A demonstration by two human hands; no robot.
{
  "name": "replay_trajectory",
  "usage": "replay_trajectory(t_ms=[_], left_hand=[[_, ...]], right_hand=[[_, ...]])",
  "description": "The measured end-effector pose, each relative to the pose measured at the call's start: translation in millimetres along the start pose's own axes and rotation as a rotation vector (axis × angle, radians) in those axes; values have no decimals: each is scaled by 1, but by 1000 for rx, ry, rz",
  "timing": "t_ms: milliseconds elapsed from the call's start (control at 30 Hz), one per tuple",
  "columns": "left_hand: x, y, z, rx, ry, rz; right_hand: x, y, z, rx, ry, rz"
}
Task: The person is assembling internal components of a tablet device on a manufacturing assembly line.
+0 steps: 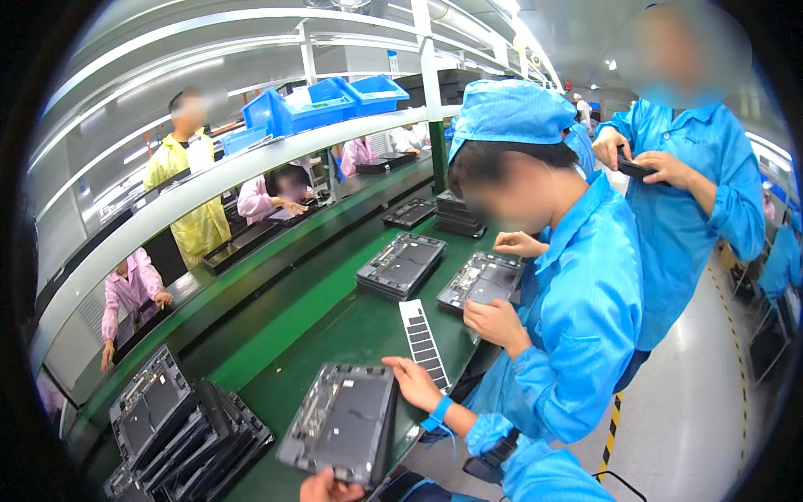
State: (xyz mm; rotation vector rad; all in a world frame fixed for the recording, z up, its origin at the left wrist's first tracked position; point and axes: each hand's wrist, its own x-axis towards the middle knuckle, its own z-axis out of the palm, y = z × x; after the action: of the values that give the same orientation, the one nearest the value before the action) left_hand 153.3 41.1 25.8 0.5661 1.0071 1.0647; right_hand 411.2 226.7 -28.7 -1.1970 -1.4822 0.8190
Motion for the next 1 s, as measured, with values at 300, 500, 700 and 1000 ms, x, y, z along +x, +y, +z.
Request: replay_trajectory(t_ms=[300, 500, 700, 1000], left_hand=[[-75, -72, 3, -235, 266, -20], [-68, -107, 30, -260, 38, -25], [-70, -88, 21, 52, -271, -129], [-55, 28, -55, 944, 402, 897]], right_hand=[[-187, -43, -16, 172, -242, 242], [-204, -50, -11, 144, -413, 428], [-168, -96, -24, 270, -330, 437], [-83, -47, -59, 234, -682, 449]])
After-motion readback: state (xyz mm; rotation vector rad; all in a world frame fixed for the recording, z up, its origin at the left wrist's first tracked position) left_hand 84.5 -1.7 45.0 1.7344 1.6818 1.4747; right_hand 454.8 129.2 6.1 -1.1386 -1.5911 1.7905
